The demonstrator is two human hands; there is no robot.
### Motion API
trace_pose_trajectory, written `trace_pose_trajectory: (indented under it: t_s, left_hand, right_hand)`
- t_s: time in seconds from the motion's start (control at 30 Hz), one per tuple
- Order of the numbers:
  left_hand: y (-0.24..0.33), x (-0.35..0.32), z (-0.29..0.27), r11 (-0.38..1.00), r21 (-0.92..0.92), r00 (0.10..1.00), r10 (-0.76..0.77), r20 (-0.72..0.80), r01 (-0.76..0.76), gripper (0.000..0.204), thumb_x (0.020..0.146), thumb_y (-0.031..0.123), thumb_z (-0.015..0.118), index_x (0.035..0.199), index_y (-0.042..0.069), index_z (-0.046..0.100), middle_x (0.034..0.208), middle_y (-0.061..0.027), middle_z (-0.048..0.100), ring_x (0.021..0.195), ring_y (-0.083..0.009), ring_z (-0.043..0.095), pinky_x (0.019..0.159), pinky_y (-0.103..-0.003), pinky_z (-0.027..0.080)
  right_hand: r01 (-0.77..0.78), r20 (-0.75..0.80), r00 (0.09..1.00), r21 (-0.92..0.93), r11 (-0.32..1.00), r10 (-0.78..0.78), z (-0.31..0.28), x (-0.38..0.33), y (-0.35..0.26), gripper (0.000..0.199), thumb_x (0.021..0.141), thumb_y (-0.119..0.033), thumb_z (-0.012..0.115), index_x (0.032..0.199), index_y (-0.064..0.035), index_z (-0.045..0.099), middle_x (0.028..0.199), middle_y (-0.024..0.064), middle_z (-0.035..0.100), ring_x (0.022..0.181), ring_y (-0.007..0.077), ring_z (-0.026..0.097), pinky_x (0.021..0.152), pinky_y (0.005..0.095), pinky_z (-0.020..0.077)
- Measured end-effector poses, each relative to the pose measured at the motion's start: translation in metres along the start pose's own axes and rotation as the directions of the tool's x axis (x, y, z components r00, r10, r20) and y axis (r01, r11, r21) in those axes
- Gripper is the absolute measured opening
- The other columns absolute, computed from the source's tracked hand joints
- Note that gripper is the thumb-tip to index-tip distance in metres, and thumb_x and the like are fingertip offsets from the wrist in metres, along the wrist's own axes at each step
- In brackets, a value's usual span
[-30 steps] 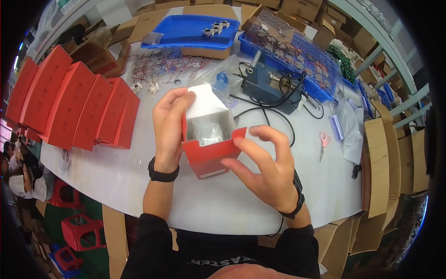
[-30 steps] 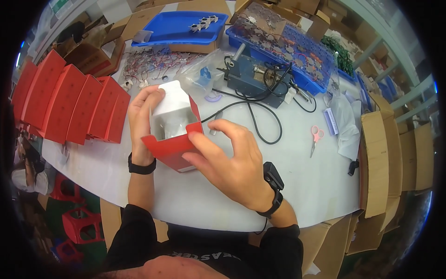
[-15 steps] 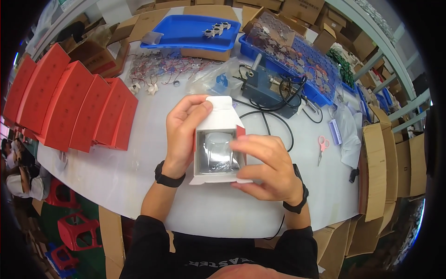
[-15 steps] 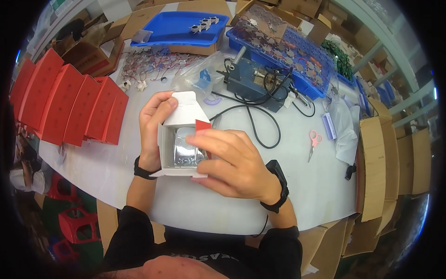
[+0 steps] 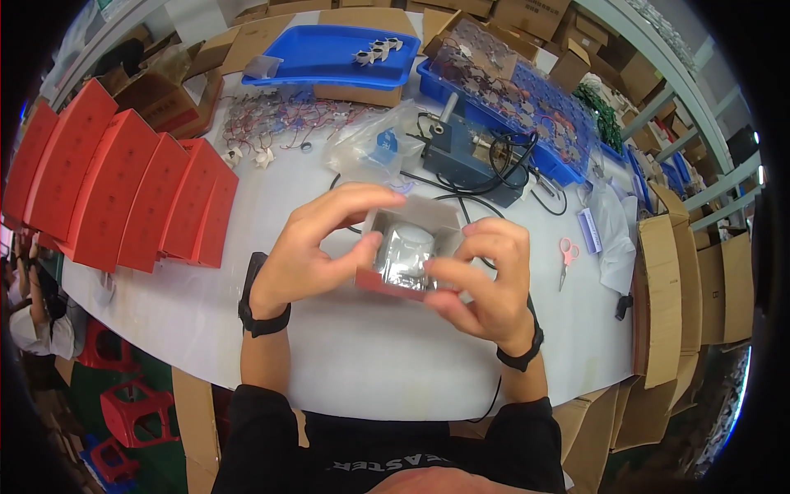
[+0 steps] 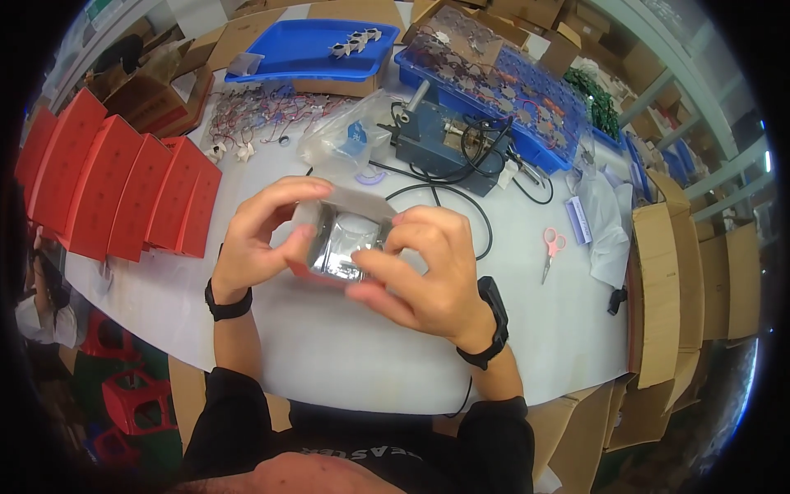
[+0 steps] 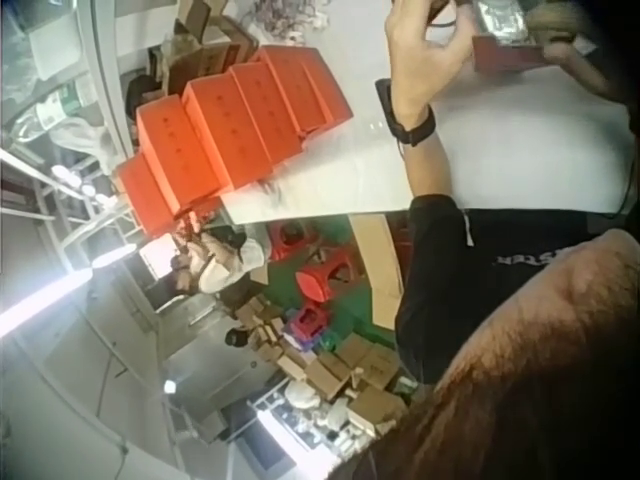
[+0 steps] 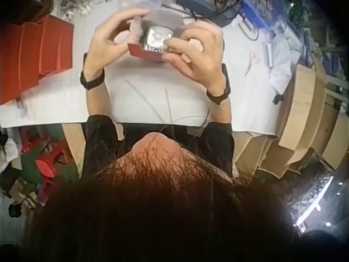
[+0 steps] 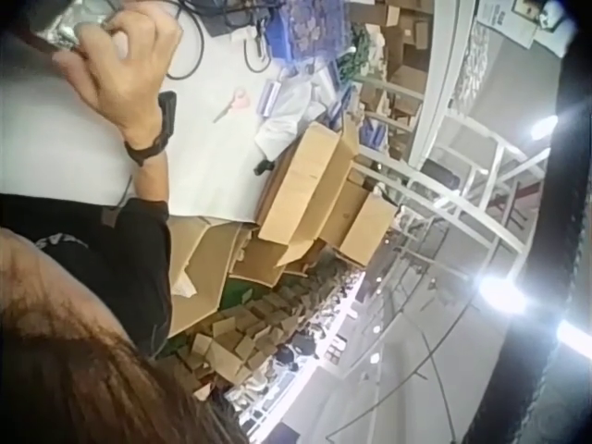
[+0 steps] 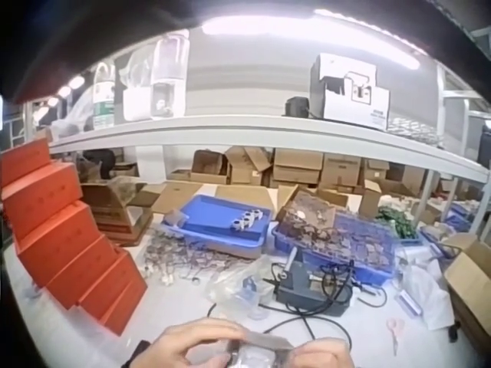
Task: The person removes a handheld fan and a manual from a plastic bag, places them into a red box, and closes the box. After placing the box onto a stack and then into a cardboard container, they repeat the process with another fan.
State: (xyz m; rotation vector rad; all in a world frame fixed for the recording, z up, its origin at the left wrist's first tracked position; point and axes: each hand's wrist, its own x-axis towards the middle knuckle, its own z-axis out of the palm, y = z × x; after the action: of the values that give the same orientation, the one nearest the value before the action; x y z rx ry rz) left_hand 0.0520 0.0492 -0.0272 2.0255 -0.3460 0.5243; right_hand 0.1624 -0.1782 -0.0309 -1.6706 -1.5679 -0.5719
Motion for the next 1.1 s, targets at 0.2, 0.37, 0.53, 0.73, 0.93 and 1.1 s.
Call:
trace_pose_trajectory:
  t_s: [0.2,0.37,0.53,0.73,0.93,1.1]
  left_hand:
    - [-0.023,-0.008,0.002,0.933,-0.354,0.998,-0.064,-0.001,0.059,0.029,0.093,0.001,0.063,0.120,0.003,0.054,0.136,-0.0178,0.055,0.122,-0.0234,0.058,0.105,-0.039,0.047]
    - [-0.020,-0.007,0.001,0.882,-0.465,0.997,-0.073,0.031,0.079,0.022,0.094,0.005,0.063,0.111,0.007,0.050,0.130,-0.0258,0.058,0.124,-0.0302,0.055,0.105,-0.045,0.042]
    - [-0.023,-0.010,-0.005,0.909,-0.414,0.998,-0.023,0.055,0.044,0.021,0.093,0.007,0.062,0.108,0.008,0.049,0.130,-0.0269,0.057,0.124,-0.0335,0.055,0.107,-0.047,0.040]
    - [-0.027,-0.011,-0.010,0.929,-0.370,0.997,0.033,0.076,-0.003,0.034,0.086,0.005,0.072,0.112,0.007,0.050,0.133,-0.0218,0.056,0.123,-0.0285,0.056,0.107,-0.045,0.042]
    - [-0.010,-0.010,0.005,0.935,-0.347,0.996,-0.087,-0.018,0.075,0.051,0.079,0.008,0.083,0.118,0.006,0.050,0.132,-0.0171,0.057,0.123,-0.0260,0.056,0.107,-0.043,0.044]
    - [-0.017,-0.010,-0.005,0.935,-0.341,0.990,-0.052,0.133,0.095,0.066,0.074,0.013,0.089,0.125,0.007,0.048,0.127,-0.0169,0.059,0.123,-0.0305,0.056,0.107,-0.048,0.043]
  right_hand:
    - [-0.173,-0.156,0.973,0.009,0.985,0.172,0.014,0.000,-0.006,0.047,0.071,-0.008,0.088,0.112,-0.0064,0.064,0.095,0.0058,0.055,0.097,0.0270,0.054,0.081,0.0359,0.0468]
    - [-0.225,-0.136,0.962,0.093,0.970,0.237,0.008,0.003,-0.014,0.056,0.070,-0.004,0.088,0.118,-0.0043,0.058,0.097,0.0072,0.053,0.092,0.0234,0.052,0.079,0.0331,0.0457]
    - [-0.267,-0.119,0.953,0.115,0.957,0.280,0.008,0.003,-0.017,0.058,0.071,-0.003,0.087,0.121,-0.0040,0.057,0.100,0.0082,0.051,0.088,0.0210,0.050,0.079,0.0328,0.0448]
    - [-0.224,-0.132,0.968,-0.085,0.971,0.212,0.017,0.000,-0.018,0.058,0.073,-0.001,0.085,0.124,-0.0031,0.056,0.106,0.0087,0.052,0.093,0.0224,0.053,0.084,0.0341,0.0470]
    - [-0.471,-0.129,0.811,0.437,0.767,0.571,0.020,0.004,-0.021,0.050,0.080,0.002,0.077,0.124,-0.0022,0.055,0.119,0.0133,0.056,0.107,0.0232,0.059,0.092,0.0360,0.0500]
    - [-0.466,0.044,0.873,0.371,0.803,0.486,0.018,-0.003,-0.012,0.044,0.085,0.001,0.073,0.123,-0.0010,0.051,0.115,0.0141,0.062,0.102,0.0197,0.063,0.089,0.0344,0.0517]
